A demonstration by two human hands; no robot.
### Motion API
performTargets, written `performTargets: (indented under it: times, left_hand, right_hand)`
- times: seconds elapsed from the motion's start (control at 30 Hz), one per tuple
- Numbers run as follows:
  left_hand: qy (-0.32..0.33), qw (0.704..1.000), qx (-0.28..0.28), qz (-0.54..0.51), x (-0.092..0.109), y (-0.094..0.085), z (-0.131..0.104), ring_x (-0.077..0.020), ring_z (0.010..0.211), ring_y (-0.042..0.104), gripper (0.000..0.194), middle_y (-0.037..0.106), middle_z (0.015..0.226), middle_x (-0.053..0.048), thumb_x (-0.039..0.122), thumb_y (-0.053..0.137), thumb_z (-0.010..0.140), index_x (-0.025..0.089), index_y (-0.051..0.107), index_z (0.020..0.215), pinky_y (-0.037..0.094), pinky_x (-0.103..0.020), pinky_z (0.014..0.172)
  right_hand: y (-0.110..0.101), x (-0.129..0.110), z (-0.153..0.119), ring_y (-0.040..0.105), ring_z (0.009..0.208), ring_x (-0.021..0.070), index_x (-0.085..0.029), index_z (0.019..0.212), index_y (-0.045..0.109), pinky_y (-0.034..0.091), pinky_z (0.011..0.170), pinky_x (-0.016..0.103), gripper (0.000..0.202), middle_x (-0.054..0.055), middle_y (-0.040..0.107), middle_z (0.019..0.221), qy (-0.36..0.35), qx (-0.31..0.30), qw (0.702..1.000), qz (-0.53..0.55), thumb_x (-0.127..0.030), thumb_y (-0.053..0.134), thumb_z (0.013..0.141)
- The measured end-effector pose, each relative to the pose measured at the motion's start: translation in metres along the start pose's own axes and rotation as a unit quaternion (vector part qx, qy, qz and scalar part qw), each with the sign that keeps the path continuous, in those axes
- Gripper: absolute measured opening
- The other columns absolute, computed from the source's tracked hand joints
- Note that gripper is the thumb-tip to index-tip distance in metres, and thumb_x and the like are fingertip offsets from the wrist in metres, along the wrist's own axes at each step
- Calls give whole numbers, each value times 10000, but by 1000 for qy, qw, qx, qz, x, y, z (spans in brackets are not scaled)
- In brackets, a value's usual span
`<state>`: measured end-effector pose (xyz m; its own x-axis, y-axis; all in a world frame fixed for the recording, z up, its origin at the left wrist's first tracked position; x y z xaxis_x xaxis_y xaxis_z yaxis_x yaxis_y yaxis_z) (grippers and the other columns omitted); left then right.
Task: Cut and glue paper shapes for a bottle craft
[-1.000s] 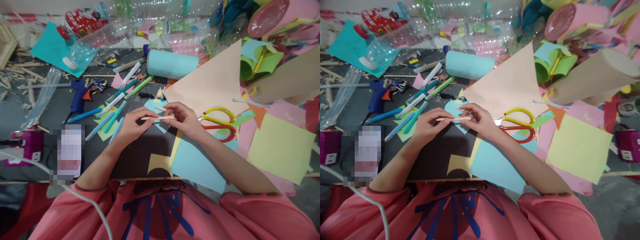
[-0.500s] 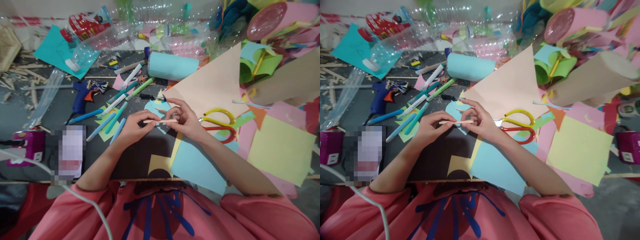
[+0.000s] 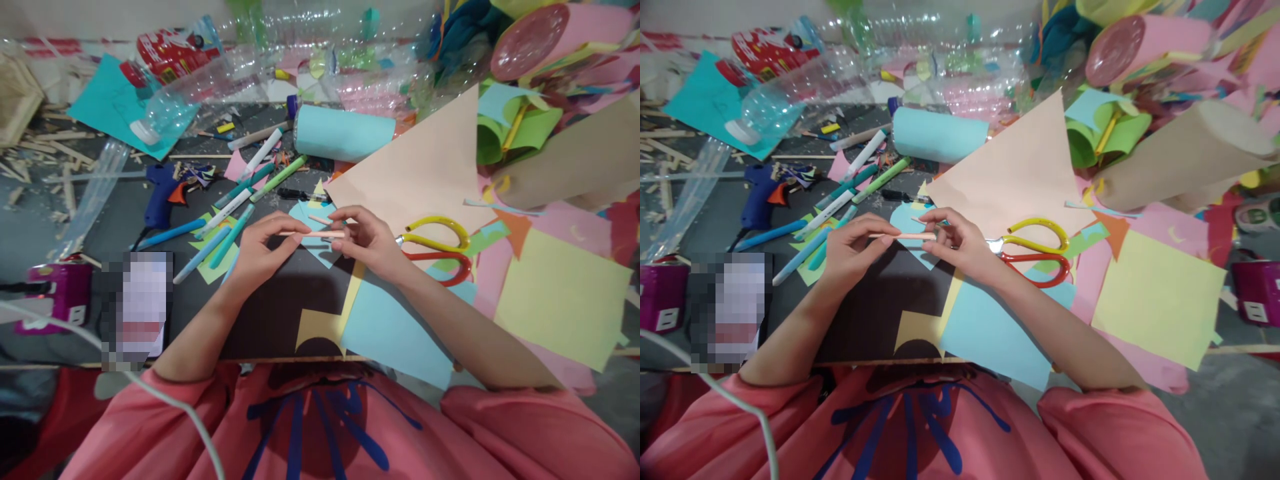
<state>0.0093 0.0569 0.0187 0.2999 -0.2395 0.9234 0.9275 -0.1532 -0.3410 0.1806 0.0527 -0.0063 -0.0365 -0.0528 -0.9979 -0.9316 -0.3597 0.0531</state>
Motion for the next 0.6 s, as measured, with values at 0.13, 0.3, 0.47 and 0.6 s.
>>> performTargets:
  times: [0.13, 0.3, 0.47, 0.6]
  left_hand:
    - [13, 1000, -4, -11, 0, 1, -1, -156, 734, 635, 135, 712, 784, -30, 299, 640, 814, 214, 742, 797, 506, -292, 712]
    - [19, 999, -16, -21, 1, 3, -1, -154, 760, 642, 122, 717, 820, -31, 278, 634, 826, 220, 741, 824, 510, -289, 728]
    - [26, 1000, -11, 0, 3, 1, -1, -152, 746, 635, 143, 706, 801, -34, 307, 633, 831, 212, 739, 813, 505, -286, 713]
    - [30, 1000, -8, 4, 4, 1, -2, -147, 732, 627, 147, 699, 793, -30, 309, 634, 833, 211, 742, 813, 497, -277, 688]
  right_hand:
    - [0, 0, 0, 427, 558, 78, -213, 957, 623, 382, 518, 241, 307, -37, 524, 740, -1, -13, 1000, -25, -445, 731, 786]
    - [0, -3, 1, 471, 590, 80, -191, 877, 645, 393, 533, 239, 286, -10, 570, 779, -19, -19, 999, -23, -454, 721, 795]
    - [-1, -4, 1, 482, 572, 75, -191, 822, 630, 413, 538, 240, 299, -21, 574, 747, -23, -7, 1000, -6, -463, 742, 769]
    - [-1, -4, 1, 473, 545, 68, -196, 800, 620, 401, 517, 238, 292, -36, 554, 714, -27, 8, 1000, -5, -456, 749, 765]
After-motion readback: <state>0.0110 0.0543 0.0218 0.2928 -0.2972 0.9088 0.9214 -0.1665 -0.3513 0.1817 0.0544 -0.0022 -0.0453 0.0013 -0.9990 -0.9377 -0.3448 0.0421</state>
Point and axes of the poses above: each hand's wrist, its own z-axis towards the middle knuckle, its own y-axis out of the palm, x = y × z, the point moved 6 cm from there along z, towards the middle knuckle
